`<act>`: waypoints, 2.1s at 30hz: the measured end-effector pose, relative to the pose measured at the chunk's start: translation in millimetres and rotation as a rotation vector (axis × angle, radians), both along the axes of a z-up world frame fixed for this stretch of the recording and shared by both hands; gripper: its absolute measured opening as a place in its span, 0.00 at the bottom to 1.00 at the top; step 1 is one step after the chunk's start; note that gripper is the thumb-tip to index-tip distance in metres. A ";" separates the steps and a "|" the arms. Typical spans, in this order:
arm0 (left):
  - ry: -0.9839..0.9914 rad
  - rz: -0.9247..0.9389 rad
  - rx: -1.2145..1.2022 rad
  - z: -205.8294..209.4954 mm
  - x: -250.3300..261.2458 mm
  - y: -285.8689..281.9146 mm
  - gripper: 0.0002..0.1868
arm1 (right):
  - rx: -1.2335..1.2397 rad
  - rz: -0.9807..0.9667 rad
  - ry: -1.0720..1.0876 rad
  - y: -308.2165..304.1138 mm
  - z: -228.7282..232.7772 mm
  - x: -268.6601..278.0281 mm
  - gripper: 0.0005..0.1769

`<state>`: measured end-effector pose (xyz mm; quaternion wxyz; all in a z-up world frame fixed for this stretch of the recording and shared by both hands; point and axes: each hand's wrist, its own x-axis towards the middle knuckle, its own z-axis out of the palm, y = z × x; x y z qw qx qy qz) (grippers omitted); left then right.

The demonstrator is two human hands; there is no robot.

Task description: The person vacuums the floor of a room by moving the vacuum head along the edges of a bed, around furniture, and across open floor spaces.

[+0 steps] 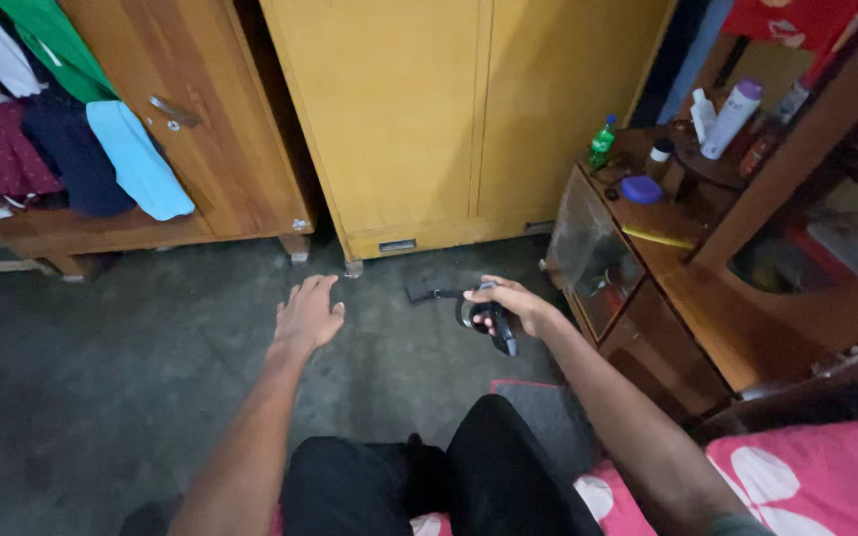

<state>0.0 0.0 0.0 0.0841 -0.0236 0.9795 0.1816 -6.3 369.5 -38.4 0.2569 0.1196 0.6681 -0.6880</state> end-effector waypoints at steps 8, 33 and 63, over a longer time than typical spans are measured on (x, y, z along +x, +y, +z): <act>0.115 -0.038 0.031 -14.5 -13.0 1.5 0.32 | 0.077 -0.103 0.062 -0.7 34.5 -1.4 0.38; 0.603 -0.485 0.745 54.3 -104.8 162.7 0.18 | -0.036 0.326 0.572 8.1 39.6 -99.7 0.45; 0.669 -0.194 0.307 6.3 -67.4 0.2 0.16 | 0.317 -0.178 1.212 -72.0 44.0 -87.5 0.11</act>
